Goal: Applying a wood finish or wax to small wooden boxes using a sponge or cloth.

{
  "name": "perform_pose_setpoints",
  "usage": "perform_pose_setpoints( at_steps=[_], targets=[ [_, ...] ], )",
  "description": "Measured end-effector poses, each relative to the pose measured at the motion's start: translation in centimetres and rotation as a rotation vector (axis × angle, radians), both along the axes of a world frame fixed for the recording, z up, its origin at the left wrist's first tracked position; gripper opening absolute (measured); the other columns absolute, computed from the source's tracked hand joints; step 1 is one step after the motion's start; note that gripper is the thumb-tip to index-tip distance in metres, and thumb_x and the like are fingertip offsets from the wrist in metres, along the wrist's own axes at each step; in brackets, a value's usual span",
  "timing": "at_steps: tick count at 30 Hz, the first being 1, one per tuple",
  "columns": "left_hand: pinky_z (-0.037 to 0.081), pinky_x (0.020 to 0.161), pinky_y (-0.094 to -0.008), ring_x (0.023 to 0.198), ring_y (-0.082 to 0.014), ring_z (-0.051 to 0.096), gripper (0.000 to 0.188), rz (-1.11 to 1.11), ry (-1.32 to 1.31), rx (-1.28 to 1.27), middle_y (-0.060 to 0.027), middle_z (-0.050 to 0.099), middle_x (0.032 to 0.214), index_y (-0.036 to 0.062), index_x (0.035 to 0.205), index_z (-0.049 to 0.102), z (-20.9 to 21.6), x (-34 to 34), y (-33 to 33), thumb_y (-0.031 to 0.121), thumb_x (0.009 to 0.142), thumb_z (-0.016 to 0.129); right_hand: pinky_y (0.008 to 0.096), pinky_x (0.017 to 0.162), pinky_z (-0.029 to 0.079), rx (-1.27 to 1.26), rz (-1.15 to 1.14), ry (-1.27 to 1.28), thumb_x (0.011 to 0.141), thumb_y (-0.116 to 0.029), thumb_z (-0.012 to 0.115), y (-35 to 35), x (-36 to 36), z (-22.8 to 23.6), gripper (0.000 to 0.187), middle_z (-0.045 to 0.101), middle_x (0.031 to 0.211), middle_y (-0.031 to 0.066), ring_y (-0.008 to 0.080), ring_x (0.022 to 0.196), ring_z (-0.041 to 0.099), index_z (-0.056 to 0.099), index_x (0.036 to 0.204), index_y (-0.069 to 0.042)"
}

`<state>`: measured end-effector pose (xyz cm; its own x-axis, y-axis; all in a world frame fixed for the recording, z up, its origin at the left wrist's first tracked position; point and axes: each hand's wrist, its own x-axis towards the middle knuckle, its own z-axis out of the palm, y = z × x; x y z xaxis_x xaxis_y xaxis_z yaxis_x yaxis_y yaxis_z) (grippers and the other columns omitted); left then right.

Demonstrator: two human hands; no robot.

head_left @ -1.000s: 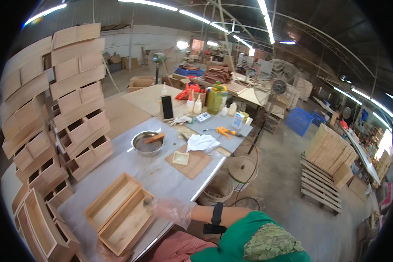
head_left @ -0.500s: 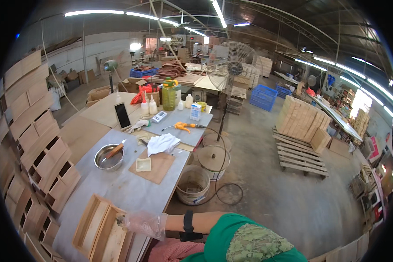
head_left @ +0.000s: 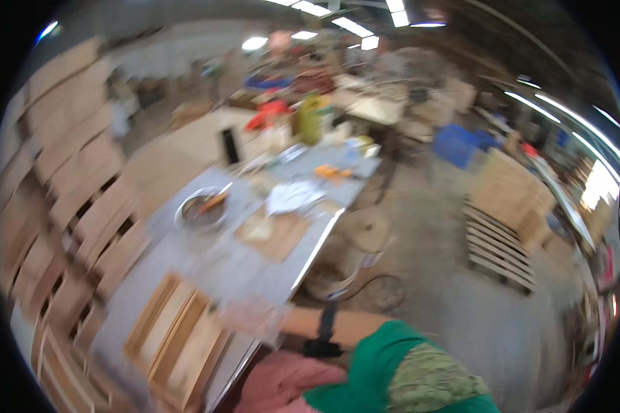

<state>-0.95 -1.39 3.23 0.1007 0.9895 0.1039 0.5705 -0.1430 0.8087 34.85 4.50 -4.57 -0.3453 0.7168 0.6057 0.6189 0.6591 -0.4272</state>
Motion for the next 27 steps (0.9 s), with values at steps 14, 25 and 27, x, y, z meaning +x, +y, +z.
perform_pose_setpoints(
  at_steps=[14, 25, 27],
  targets=[
    [0.049, 0.102, -0.0386, 0.117, -0.0254, 0.058, 0.108, -0.060, -0.276, -0.097, -0.0133, 0.058, 0.127, -0.0020, 0.137, 0.040, -0.1, -1.5, -0.7, 0.037, 0.055, 0.098, 0.0372, 0.087, 0.053, -0.275, -0.070, -0.587, 0.088, -0.012, 0.052, -1.6, 0.0, 10.6, 0.049, 0.065, 0.128, 0.0067, 0.0262, 0.103, 0.063, 0.056, 0.137, -0.015],
    [0.045, 0.105, -0.0365, 0.123, -0.0235, 0.054, 0.114, -0.122, -0.087, -0.049, -0.0123, 0.054, 0.133, -0.0003, 0.141, 0.037, -1.0, -2.3, -0.2, 0.037, 0.053, 0.100, 0.0377, 0.085, 0.053, -0.142, 0.037, -0.532, 0.093, -0.016, 0.049, 3.3, -0.5, 9.5, 0.044, 0.066, 0.112, 0.0106, 0.0249, 0.104, 0.063, 0.056, 0.137, -0.018],
    [0.045, 0.105, -0.0363, 0.123, -0.0235, 0.053, 0.115, -0.089, -0.163, -0.053, -0.0122, 0.054, 0.134, -0.0003, 0.141, 0.037, -1.7, -2.3, -0.4, 0.037, 0.052, 0.100, 0.0415, 0.083, 0.053, -0.743, -0.285, -1.005, 0.091, -0.010, 0.050, 1.3, -1.4, 11.6, 0.046, 0.066, 0.106, 0.0127, 0.0287, 0.098, 0.064, 0.054, 0.137, -0.011]
  ],
)
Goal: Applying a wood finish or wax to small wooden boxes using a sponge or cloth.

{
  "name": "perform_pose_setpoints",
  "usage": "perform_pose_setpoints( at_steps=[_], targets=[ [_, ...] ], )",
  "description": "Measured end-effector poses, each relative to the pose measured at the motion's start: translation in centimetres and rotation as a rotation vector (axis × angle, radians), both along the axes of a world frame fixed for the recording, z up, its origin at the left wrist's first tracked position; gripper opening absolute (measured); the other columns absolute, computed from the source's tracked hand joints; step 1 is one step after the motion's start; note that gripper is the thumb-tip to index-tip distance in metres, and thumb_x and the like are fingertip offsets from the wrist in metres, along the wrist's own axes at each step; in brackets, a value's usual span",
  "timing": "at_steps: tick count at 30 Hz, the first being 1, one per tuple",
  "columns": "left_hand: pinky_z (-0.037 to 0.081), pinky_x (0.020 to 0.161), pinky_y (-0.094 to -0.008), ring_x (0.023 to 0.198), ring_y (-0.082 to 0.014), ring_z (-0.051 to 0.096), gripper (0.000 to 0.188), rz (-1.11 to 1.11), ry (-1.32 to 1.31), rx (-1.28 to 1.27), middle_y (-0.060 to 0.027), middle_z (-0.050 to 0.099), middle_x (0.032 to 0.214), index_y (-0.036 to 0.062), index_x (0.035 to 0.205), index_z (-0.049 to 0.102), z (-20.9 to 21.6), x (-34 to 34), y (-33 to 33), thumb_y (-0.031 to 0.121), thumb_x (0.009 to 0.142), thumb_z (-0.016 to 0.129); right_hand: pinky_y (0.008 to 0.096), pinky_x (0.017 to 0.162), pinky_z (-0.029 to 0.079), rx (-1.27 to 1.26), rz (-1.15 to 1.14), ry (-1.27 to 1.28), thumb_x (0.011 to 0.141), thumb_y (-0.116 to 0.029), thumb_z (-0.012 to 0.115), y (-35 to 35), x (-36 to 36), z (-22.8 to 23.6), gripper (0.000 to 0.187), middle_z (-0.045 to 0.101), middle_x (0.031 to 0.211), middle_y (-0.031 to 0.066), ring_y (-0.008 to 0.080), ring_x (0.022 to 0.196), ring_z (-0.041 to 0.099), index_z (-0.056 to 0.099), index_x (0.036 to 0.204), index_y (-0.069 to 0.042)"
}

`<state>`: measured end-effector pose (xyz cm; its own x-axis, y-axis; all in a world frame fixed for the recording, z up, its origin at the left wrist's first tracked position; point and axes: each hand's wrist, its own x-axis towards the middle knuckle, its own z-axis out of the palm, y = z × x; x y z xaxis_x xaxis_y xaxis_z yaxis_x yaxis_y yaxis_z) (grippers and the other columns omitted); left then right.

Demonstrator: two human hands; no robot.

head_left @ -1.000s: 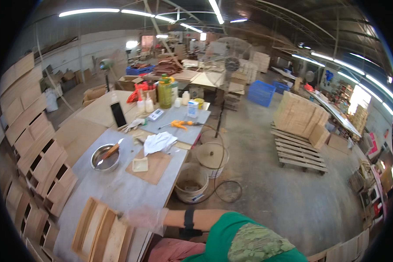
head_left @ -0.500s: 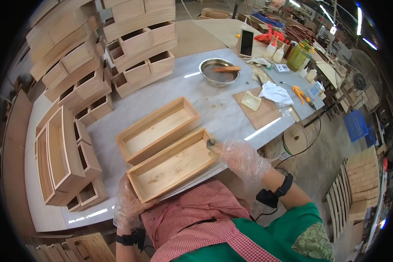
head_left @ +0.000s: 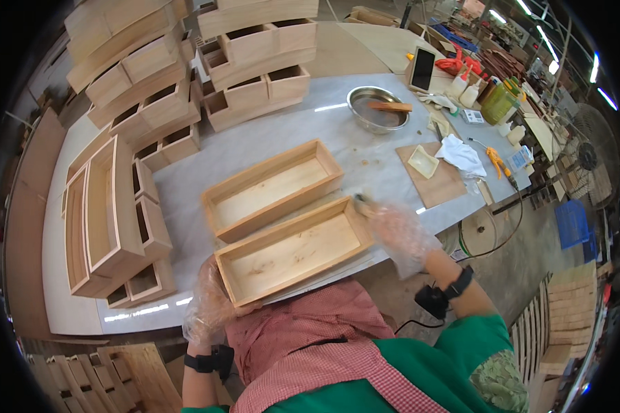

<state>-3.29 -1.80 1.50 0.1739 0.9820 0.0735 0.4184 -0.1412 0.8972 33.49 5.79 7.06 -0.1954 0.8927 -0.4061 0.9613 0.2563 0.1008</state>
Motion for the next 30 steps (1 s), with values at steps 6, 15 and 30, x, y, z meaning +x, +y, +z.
perform_pose_setpoints(
  at_steps=[6, 15, 30],
  targets=[
    [0.044, 0.107, -0.0369, 0.125, -0.0226, 0.052, 0.117, -0.006, -0.116, -0.035, -0.0120, 0.052, 0.134, 0.0002, 0.142, 0.036, -0.8, 0.1, 0.2, 0.038, 0.051, 0.100, 0.0420, 0.085, 0.053, 0.446, 0.311, 0.424, 0.088, -0.002, 0.050, -7.4, 6.8, -4.6, 0.052, 0.067, 0.115, 0.0186, 0.0346, 0.096, 0.065, 0.048, 0.140, -0.003],
    [0.043, 0.109, -0.0371, 0.127, -0.0226, 0.050, 0.118, 0.003, -0.108, -0.046, -0.0117, 0.050, 0.136, 0.0000, 0.143, 0.034, -0.6, -0.2, -0.1, 0.036, 0.052, 0.100, 0.0411, 0.087, 0.053, 0.607, 0.037, 0.859, 0.086, -0.007, 0.056, -7.4, 2.0, -2.7, 0.038, 0.068, 0.120, 0.0150, 0.0346, 0.099, 0.065, 0.066, 0.123, -0.011],
    [0.043, 0.109, -0.0375, 0.125, -0.0225, 0.051, 0.117, -0.007, 0.123, 0.107, -0.0128, 0.053, 0.133, -0.0021, 0.142, 0.037, -0.7, -0.2, 0.2, 0.041, 0.053, 0.099, 0.0445, 0.073, 0.052, 0.693, 0.183, 0.492, 0.092, -0.016, 0.058, -7.5, 3.7, -3.7, 0.034, 0.067, 0.097, 0.0127, 0.0306, 0.087, 0.063, 0.063, 0.124, -0.006]
  ],
)
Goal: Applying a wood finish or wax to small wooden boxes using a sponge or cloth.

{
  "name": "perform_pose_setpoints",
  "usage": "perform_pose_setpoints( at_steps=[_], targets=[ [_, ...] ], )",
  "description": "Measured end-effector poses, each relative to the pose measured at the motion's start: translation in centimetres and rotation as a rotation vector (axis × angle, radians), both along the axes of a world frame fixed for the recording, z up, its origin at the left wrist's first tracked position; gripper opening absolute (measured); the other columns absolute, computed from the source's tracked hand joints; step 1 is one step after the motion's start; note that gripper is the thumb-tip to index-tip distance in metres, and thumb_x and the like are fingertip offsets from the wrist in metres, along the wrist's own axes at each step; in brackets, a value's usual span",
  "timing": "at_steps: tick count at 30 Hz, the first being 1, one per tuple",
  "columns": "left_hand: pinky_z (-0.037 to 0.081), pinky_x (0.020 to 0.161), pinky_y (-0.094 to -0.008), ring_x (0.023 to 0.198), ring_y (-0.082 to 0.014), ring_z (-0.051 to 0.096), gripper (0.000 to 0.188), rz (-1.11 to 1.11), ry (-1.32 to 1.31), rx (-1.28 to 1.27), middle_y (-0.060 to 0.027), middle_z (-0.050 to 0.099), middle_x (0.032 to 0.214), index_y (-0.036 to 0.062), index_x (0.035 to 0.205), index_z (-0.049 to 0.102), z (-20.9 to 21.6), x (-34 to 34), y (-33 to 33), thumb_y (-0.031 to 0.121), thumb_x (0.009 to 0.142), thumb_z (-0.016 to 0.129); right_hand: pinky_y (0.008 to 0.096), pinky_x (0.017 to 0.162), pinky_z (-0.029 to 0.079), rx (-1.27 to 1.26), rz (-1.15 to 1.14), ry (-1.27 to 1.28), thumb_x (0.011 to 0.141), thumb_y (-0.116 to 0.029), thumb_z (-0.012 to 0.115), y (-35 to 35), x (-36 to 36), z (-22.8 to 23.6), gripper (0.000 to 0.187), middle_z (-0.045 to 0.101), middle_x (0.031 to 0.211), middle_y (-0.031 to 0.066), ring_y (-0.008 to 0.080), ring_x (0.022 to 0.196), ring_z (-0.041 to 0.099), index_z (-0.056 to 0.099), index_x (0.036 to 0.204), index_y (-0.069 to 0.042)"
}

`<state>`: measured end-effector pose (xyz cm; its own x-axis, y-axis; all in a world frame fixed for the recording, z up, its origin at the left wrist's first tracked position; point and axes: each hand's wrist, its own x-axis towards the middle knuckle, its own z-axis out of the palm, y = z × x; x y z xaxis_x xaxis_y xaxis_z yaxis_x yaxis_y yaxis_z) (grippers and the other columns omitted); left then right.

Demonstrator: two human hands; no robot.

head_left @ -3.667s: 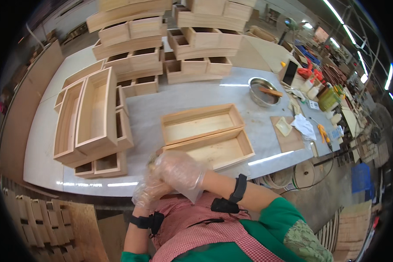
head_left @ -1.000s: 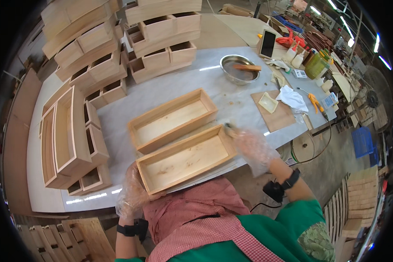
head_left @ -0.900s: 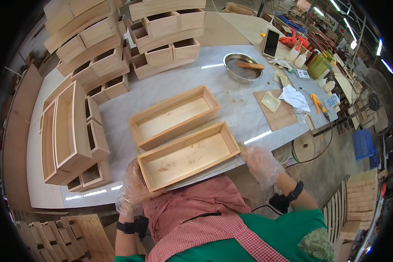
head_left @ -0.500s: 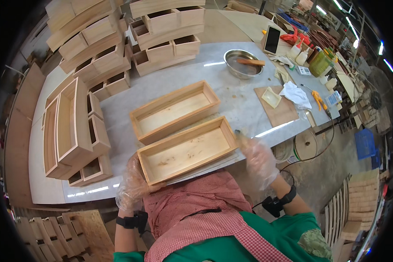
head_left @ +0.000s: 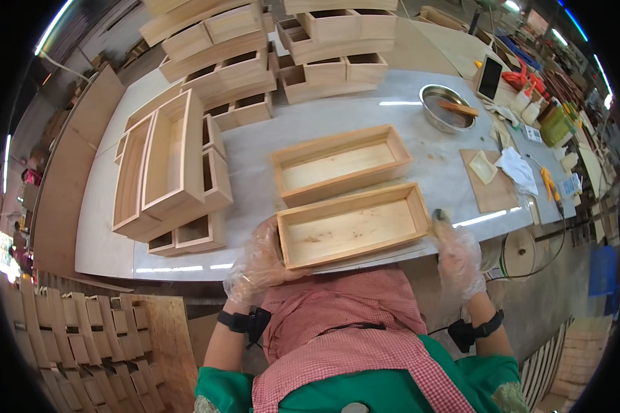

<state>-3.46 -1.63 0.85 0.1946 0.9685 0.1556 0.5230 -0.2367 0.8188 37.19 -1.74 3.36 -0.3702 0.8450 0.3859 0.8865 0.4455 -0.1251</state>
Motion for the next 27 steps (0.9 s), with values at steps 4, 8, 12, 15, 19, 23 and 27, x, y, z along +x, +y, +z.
perform_pose_setpoints(
  at_steps=[4, 8, 12, 15, 19, 23, 27],
  targets=[
    [0.047, 0.103, -0.0455, 0.121, -0.0400, 0.056, 0.100, 0.041, 0.019, 0.045, -0.0226, 0.059, 0.128, 0.0013, 0.136, 0.048, 0.4, -0.3, -0.1, 0.042, 0.057, 0.093, 0.0409, 0.084, 0.051, -0.211, -0.115, 0.656, 0.096, -0.019, 0.055, -1.3, -2.2, 0.8, 0.034, 0.068, 0.110, 0.0140, 0.0335, 0.096, 0.063, 0.064, 0.126, -0.007],
    [0.047, 0.104, -0.0456, 0.121, -0.0400, 0.056, 0.102, 0.027, 0.125, 0.021, -0.0221, 0.059, 0.129, 0.0020, 0.139, 0.047, 1.3, -0.2, -0.3, 0.042, 0.056, 0.093, 0.0403, 0.085, 0.051, -0.111, -0.094, 0.322, 0.098, -0.020, 0.052, -1.2, -2.8, 0.0, 0.035, 0.067, 0.115, 0.0159, 0.0351, 0.099, 0.063, 0.063, 0.128, -0.006],
    [0.047, 0.104, -0.0454, 0.120, -0.0397, 0.056, 0.101, 0.051, 0.116, 0.026, -0.0220, 0.060, 0.127, 0.0020, 0.138, 0.048, 1.4, -0.1, -0.3, 0.043, 0.056, 0.092, 0.0406, 0.071, 0.054, 0.075, 0.242, 0.091, 0.096, -0.017, 0.054, -0.7, -6.0, 0.9, 0.028, 0.068, 0.112, 0.0155, 0.0304, 0.085, 0.066, 0.066, 0.119, -0.007],
    [0.048, 0.103, -0.0382, 0.119, -0.0245, 0.058, 0.096, -0.001, 0.142, 0.034, -0.0146, 0.060, 0.128, -0.0008, 0.137, 0.046, 2.3, 0.0, -0.3, 0.032, 0.061, 0.094, 0.0396, 0.062, 0.055, -0.635, 0.095, -0.150, 0.089, -0.013, 0.059, 0.2, -13.5, 6.6, 0.023, 0.068, 0.100, 0.0137, 0.0281, 0.076, 0.065, 0.066, 0.111, -0.007],
    [0.048, 0.102, -0.0442, 0.116, -0.0374, 0.060, 0.097, 0.027, 0.006, 0.033, -0.0214, 0.061, 0.124, 0.0026, 0.134, 0.050, 0.6, 0.1, 0.0, 0.043, 0.057, 0.092, 0.0413, 0.066, 0.056, -0.237, 0.555, 0.033, 0.079, -0.011, 0.066, -0.3, -17.3, 6.0, 0.029, 0.063, 0.090, 0.0129, 0.0300, 0.078, 0.065, 0.063, 0.107, -0.004],
    [0.049, 0.100, -0.0440, 0.115, -0.0377, 0.060, 0.095, 0.034, -0.060, 0.052, -0.0214, 0.062, 0.123, 0.0026, 0.132, 0.051, 1.0, 0.3, 0.1, 0.045, 0.057, 0.092, 0.0433, 0.069, 0.055, -0.338, 0.740, -0.063, 0.070, -0.007, 0.070, 0.3, -18.7, 5.3, 0.043, 0.060, 0.087, 0.0125, 0.0313, 0.085, 0.064, 0.061, 0.111, 0.000],
    [0.048, 0.101, -0.0447, 0.114, -0.0383, 0.060, 0.095, 0.080, 0.140, 0.148, -0.0213, 0.062, 0.122, 0.0029, 0.132, 0.051, 2.6, -0.1, -1.0, 0.046, 0.057, 0.091, 0.0446, 0.066, 0.054, -0.275, 0.607, -0.183, 0.073, -0.005, 0.067, 0.0, -14.7, 8.2, 0.041, 0.060, 0.086, 0.0126, 0.0310, 0.083, 0.064, 0.060, 0.113, 0.002]
  ],
)
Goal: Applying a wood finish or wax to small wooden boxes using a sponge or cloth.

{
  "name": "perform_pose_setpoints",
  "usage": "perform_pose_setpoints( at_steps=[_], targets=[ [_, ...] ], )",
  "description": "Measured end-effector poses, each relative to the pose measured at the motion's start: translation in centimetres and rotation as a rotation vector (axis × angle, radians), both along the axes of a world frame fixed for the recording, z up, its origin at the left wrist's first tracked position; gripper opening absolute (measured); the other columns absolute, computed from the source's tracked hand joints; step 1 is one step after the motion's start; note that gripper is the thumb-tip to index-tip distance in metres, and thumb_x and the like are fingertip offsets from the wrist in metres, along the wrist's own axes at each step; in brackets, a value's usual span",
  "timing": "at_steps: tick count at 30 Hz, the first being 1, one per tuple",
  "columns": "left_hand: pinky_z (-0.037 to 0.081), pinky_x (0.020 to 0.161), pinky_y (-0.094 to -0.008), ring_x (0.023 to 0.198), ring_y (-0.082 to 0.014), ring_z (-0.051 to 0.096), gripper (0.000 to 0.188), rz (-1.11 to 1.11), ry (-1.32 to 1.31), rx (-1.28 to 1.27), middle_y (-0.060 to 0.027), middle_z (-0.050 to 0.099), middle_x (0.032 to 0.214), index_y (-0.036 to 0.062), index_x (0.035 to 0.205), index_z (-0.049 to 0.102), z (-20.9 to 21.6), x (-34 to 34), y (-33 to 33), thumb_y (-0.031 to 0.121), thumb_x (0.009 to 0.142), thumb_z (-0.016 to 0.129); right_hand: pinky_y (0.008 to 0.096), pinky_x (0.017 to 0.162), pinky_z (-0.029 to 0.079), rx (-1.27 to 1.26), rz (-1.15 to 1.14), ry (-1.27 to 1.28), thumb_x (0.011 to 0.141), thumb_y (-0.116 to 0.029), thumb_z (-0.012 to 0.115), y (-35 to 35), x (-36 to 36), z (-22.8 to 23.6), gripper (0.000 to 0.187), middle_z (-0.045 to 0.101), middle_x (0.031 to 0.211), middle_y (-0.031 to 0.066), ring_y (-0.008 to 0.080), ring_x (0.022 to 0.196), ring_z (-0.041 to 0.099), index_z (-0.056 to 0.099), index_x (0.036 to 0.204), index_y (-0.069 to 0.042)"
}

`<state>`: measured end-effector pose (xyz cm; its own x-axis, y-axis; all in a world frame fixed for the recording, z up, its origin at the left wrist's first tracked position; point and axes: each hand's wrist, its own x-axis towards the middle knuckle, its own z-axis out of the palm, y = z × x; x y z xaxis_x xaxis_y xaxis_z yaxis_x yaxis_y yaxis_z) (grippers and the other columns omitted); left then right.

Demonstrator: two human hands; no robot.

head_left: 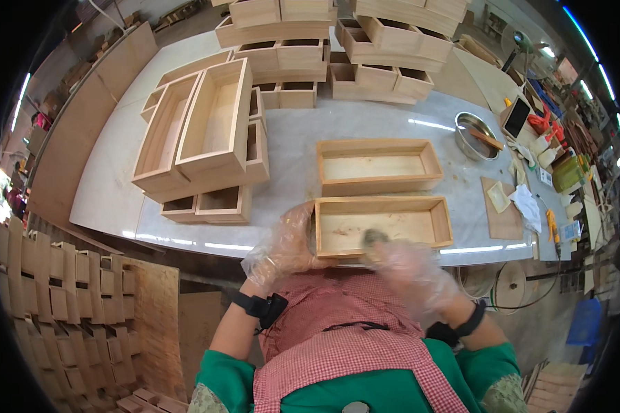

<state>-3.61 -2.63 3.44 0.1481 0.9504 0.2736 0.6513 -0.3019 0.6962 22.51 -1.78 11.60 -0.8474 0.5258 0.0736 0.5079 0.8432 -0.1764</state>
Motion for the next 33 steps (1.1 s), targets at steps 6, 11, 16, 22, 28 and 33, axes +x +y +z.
perform_pose_setpoints(
  at_steps=[6, 11, 16, 22, 28, 33],
  targets=[
    [0.046, 0.105, -0.0461, 0.123, -0.0392, 0.054, 0.104, -0.040, -0.018, -0.064, -0.0236, 0.057, 0.129, 0.0027, 0.139, 0.047, 0.1, -0.2, 0.4, 0.048, 0.057, 0.092, 0.0461, 0.060, 0.052, -0.034, -0.033, -0.031, 0.080, -0.005, 0.064, 0.4, -0.8, -0.8, 0.037, 0.060, 0.081, 0.0130, 0.0315, 0.072, 0.064, 0.058, 0.116, 0.001],
    [0.045, 0.105, -0.0429, 0.124, -0.0392, 0.054, 0.090, 0.016, -0.070, -0.134, -0.0220, 0.057, 0.131, 0.0048, 0.136, 0.051, -1.9, -0.3, 0.9, 0.042, 0.063, 0.089, 0.0432, 0.061, 0.054, -0.019, 0.193, 0.210, 0.076, -0.005, 0.066, 1.4, -7.3, -2.3, 0.037, 0.060, 0.081, 0.0130, 0.0329, 0.073, 0.065, 0.058, 0.112, -0.001],
    [0.046, 0.104, -0.0446, 0.122, -0.0384, 0.055, 0.088, -0.044, 0.034, -0.021, -0.0214, 0.058, 0.131, 0.0068, 0.137, 0.051, -0.4, -0.2, -0.1, 0.041, 0.065, 0.088, 0.0416, 0.062, 0.054, 0.017, 0.320, 0.396, 0.071, -0.001, 0.065, 3.6, -7.3, 1.0, 0.032, 0.064, 0.085, 0.0158, 0.0354, 0.076, 0.066, 0.058, 0.102, 0.001],
    [0.047, 0.100, -0.0450, 0.115, -0.0382, 0.059, 0.087, -0.104, 0.022, -0.081, -0.0183, 0.062, 0.123, 0.0061, 0.127, 0.057, 2.3, 0.9, 0.4, 0.045, 0.058, 0.091, 0.0421, 0.067, 0.054, -0.226, 0.115, 0.195, 0.076, -0.008, 0.064, 8.3, -8.8, -6.3, 0.018, 0.065, 0.091, 0.0160, 0.0341, 0.080, 0.065, 0.063, 0.094, -0.004],
    [0.050, 0.095, -0.0443, 0.108, -0.0369, 0.062, 0.079, -0.024, -0.063, -0.068, -0.0179, 0.063, 0.119, 0.0046, 0.122, 0.057, 1.1, 0.3, -0.3, 0.043, 0.062, 0.090, 0.0435, 0.068, 0.055, -0.092, 0.131, 0.213, 0.081, -0.012, 0.062, 5.2, -9.5, -4.3, 0.012, 0.065, 0.082, 0.0170, 0.0345, 0.078, 0.067, 0.067, 0.087, -0.003],
    [0.053, 0.091, -0.0446, 0.102, -0.0375, 0.064, 0.082, -0.018, -0.249, -0.054, -0.0176, 0.067, 0.110, 0.0033, 0.119, 0.058, 0.5, 1.2, 0.5, 0.041, 0.056, 0.092, 0.0445, 0.070, 0.056, -0.001, 0.068, -0.007, 0.084, -0.018, 0.062, 7.5, -5.4, -1.9, 0.017, 0.065, 0.081, 0.0163, 0.0357, 0.079, 0.067, 0.067, 0.092, -0.004]
  ],
)
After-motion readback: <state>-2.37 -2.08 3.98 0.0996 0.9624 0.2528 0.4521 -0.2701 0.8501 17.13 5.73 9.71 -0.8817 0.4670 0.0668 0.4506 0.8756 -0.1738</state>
